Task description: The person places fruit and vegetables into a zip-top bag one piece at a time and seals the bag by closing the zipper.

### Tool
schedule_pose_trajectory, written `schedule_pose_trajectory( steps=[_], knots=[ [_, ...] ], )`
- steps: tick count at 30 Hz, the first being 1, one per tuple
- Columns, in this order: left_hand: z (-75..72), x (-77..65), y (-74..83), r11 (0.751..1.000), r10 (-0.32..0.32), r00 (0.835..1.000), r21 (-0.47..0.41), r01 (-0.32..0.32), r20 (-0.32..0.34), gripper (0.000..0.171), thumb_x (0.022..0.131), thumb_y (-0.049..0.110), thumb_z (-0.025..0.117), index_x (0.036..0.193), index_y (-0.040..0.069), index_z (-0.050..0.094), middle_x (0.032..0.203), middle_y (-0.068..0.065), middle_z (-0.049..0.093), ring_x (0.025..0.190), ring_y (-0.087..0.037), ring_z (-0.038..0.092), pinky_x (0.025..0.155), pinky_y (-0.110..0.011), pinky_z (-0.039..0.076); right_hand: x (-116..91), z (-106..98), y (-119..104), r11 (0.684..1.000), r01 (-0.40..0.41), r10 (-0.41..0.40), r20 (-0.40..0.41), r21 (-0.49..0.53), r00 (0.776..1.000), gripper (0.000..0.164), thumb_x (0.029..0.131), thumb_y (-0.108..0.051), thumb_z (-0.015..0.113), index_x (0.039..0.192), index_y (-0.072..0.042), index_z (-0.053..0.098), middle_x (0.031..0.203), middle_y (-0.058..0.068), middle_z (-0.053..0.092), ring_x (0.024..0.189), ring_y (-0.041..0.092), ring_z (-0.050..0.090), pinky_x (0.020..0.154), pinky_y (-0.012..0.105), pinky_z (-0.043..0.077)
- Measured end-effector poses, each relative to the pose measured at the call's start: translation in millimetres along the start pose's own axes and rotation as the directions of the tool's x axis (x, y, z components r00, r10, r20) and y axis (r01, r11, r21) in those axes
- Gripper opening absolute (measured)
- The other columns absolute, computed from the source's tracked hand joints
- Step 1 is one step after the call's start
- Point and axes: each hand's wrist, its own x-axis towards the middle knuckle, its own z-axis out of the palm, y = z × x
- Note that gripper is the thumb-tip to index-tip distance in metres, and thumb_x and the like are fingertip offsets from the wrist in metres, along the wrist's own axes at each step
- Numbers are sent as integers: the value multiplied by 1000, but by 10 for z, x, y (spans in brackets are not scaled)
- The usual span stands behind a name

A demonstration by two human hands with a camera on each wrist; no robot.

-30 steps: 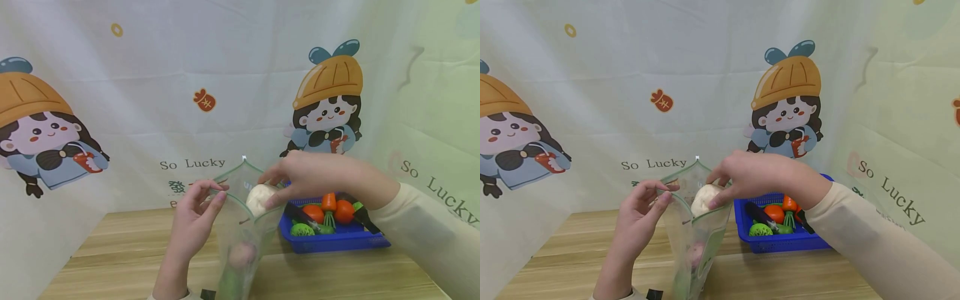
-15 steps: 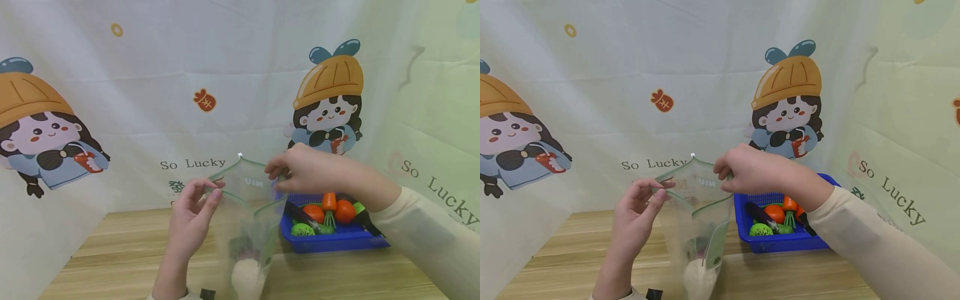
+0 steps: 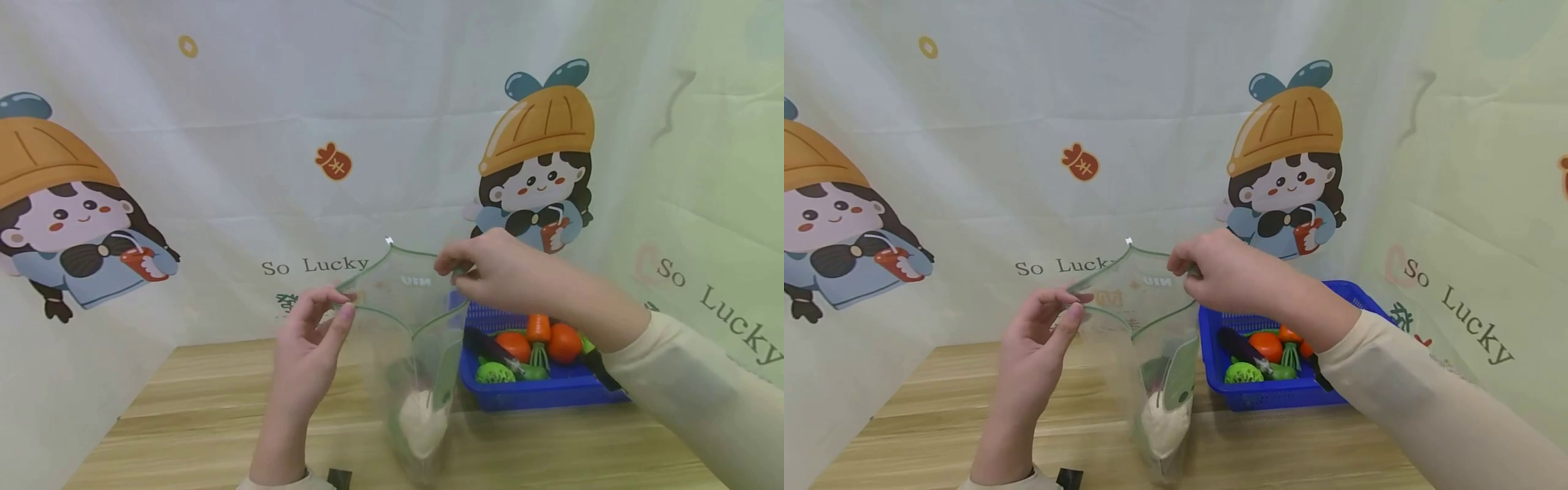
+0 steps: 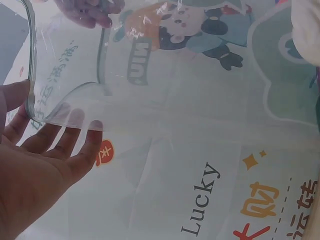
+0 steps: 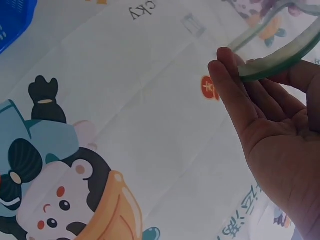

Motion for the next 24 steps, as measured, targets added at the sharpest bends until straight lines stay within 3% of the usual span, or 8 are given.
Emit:
schedule_pose_trajectory(
  steps=[3, 7, 12, 16, 20, 24],
  knots=[
    [17, 12, -26, 999, -34, 999, 26, 33, 38, 13, 105, 1, 64, 116, -5, 59, 122, -5, 70, 129, -21, 66, 107, -23, 58, -2, 23, 32, 1000, -21, 21, 42, -3, 999, 26, 100, -2, 59, 117, -9, 76, 112, 5, 81, 67, 11, 57, 61, 26, 47],
    [27, 15, -48, 999, -37, 998, 36, 35, 48, 13, 105, 1, 63, 116, -5, 59, 124, -10, 69, 138, -21, 61, 107, -22, 58, -11, 32, 70, 1000, -13, 14, 53, -7, 999, 25, 101, -5, 59, 117, -12, 77, 106, 3, 81, 57, 9, 46, 57, 26, 43],
    [30, 16, -45, 998, -40, 997, 52, 37, 59, 13, 106, 3, 63, 115, -6, 59, 127, -16, 67, 144, -17, 56, 108, -21, 57, -14, 30, 103, 999, 36, -35, 28, -35, 999, 23, 104, -9, 60, 122, -13, 74, 118, 4, 76, 72, 10, 60, 68, 30, 56],
    [34, 22, -45, 997, -49, 997, 66, 44, 66, 14, 106, 4, 63, 115, -6, 59, 127, -12, 67, 145, -17, 55, 108, -21, 57, -20, 4, 140, 997, 41, -43, -32, -71, 999, 25, 105, -9, 61, 127, -12, 71, 128, 6, 70, 87, 14, 67, 82, 35, 63],
    [36, 25, -51, 996, -55, 997, 67, 51, 59, 14, 106, 4, 63, 115, -6, 59, 128, -13, 67, 142, -15, 57, 107, -21, 57, -19, -45, 235, 996, -9, 5, -55, -90, 998, 26, 106, -8, 58, 128, -9, 72, 125, 6, 75, 99, 19, 72, 90, 41, 65],
    [37, 25, -58, 997, -57, 997, 63, 54, 56, 14, 106, 5, 63, 115, -5, 59, 128, -12, 68, 141, -13, 58, 107, -21, 57, -24, -82, 405, 991, -95, 94, -12, -95, 995, 22, 105, -10, 60, 122, -8, 75, 117, 7, 79, 92, 18, 72, 88, 42, 65]
  ],
)
